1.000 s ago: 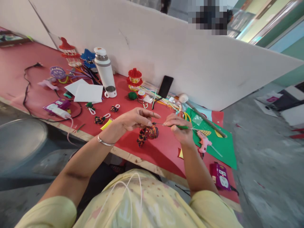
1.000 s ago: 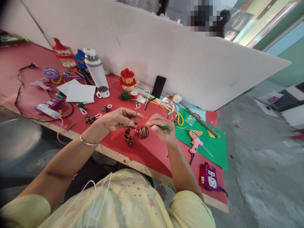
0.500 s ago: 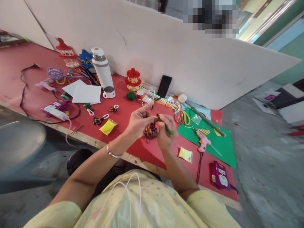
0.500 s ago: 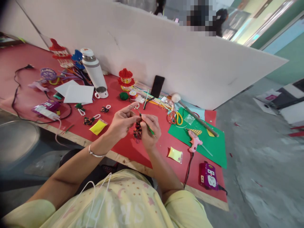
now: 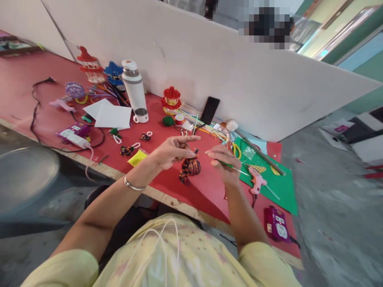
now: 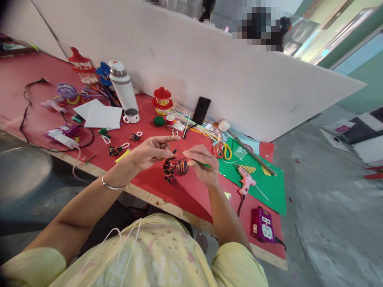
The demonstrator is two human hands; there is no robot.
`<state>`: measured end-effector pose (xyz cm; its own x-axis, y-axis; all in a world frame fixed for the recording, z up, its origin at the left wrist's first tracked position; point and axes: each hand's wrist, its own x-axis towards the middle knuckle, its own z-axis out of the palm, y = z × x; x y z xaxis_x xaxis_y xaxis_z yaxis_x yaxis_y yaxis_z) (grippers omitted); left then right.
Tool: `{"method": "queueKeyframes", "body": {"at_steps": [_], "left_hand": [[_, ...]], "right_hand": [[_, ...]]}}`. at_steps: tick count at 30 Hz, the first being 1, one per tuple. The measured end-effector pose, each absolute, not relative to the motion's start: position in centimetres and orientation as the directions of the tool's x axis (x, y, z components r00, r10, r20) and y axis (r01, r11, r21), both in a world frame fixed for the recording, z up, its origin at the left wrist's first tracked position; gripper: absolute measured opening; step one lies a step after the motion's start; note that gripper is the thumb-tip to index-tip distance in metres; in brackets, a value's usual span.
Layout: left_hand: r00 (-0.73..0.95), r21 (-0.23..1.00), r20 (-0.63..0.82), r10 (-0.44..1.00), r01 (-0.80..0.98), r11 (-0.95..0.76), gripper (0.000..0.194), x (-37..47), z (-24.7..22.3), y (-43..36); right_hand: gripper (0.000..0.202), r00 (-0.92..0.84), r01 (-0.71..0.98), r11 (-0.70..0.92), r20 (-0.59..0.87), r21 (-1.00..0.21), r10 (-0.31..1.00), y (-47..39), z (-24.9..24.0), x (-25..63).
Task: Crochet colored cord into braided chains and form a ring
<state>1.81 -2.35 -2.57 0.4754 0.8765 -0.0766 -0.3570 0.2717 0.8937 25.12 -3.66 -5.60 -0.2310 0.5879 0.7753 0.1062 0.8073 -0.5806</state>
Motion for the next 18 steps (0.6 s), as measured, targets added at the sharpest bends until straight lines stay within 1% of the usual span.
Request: {"method": "queueKeyframes", "body": {"at_steps": [3, 6, 9, 12, 14, 16, 18], "left_hand": [[0.501, 0.916, -0.066, 0.863, -0.312, 0.251, 0.064, 1.5, -2.4, -2.1], [0.525, 0.930, -0.077, 0.848, -0.269, 0.251, 0.059, 1.2, -2.5, -1.9], [0.575, 0.939, -0.095, 0.813, -0.220, 0.266, 0.053, 0.8, -2.6, -1.4], [0.634, 0.943, -0.110, 0.765, -0.177, 0.282, 0.048, 0.7, -2.6, -1.0], [0.641, 0.944, -0.100, 0.761, -0.182, 0.277, 0.047, 1.4, -2.7, -1.0], [0.614, 0.942, -0.066, 0.787, -0.223, 0.253, 0.047, 2.6, -2.9, -1.4], [0.562, 0.931, -0.025, 0.827, -0.288, 0.224, 0.051, 4.0, -3.3, -1.9]], "right_hand": [[0.025, -0.272, 0.100, 0.812, 0.769, -0.575, 0.578, -3.8, -4.7, 25.5], [0.021, -0.317, 0.109, 0.791, 0.733, -0.602, 0.601, -4.0, -3.8, 26.0], [0.018, -0.366, 0.098, 0.752, 0.679, -0.652, 0.636, -3.9, -3.1, 26.9], [0.016, -0.396, 0.025, 0.678, 0.616, -0.734, 0.681, -3.7, -3.4, 27.4], [0.019, -0.363, -0.058, 0.605, 0.581, -0.794, 0.728, -3.6, -4.3, 27.0], [0.026, -0.278, -0.131, 0.535, 0.549, -0.835, 0.788, -3.7, -5.7, 25.9], [0.028, -0.156, -0.127, 0.510, 0.525, -0.850, 0.837, -4.0, -7.1, 24.5]]}}
